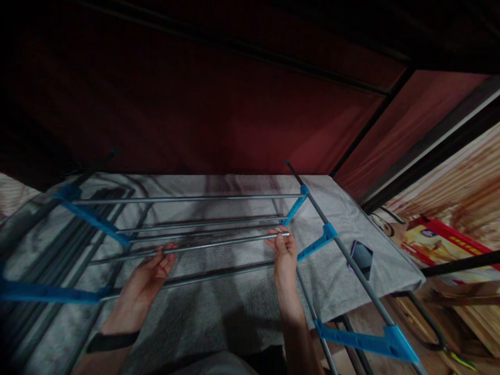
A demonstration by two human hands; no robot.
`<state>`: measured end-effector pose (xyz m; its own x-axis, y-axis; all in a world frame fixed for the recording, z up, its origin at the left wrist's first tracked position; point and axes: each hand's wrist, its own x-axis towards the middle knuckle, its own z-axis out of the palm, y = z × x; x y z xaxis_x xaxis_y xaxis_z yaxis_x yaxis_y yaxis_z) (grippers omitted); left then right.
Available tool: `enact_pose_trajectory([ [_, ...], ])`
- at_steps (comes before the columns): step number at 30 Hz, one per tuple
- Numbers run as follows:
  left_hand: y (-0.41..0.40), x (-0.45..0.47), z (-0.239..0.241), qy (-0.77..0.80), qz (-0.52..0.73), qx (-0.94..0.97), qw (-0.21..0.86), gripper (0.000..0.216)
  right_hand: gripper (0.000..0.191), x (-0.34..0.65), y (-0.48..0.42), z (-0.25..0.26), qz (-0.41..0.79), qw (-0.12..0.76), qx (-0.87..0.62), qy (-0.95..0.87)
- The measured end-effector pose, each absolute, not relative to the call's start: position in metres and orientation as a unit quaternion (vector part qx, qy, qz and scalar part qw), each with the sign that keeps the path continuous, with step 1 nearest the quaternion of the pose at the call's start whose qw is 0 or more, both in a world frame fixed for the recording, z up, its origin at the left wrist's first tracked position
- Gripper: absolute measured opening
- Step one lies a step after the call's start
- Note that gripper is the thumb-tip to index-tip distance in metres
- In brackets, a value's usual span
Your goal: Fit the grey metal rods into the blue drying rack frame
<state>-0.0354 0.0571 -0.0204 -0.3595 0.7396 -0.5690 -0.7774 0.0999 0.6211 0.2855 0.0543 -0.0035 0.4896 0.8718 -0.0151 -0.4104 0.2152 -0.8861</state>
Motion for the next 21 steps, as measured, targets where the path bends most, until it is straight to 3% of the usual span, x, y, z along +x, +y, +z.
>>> enact_pose_trajectory([
  [13, 0.053, -0.003, -0.035, 0.448, 0.636, 0.004, 0.629, 0.029, 0.015, 0.266, 0.080, -0.059, 0.657, 0.643, -0.384, -0.083],
  [21, 0.069, -0.024, -0.047, 0.485, 0.633, -0.022, 0.604, 0.023, 0.019, 0.275, 0.099, -0.088, 0.655, 0.626, -0.417, -0.074],
])
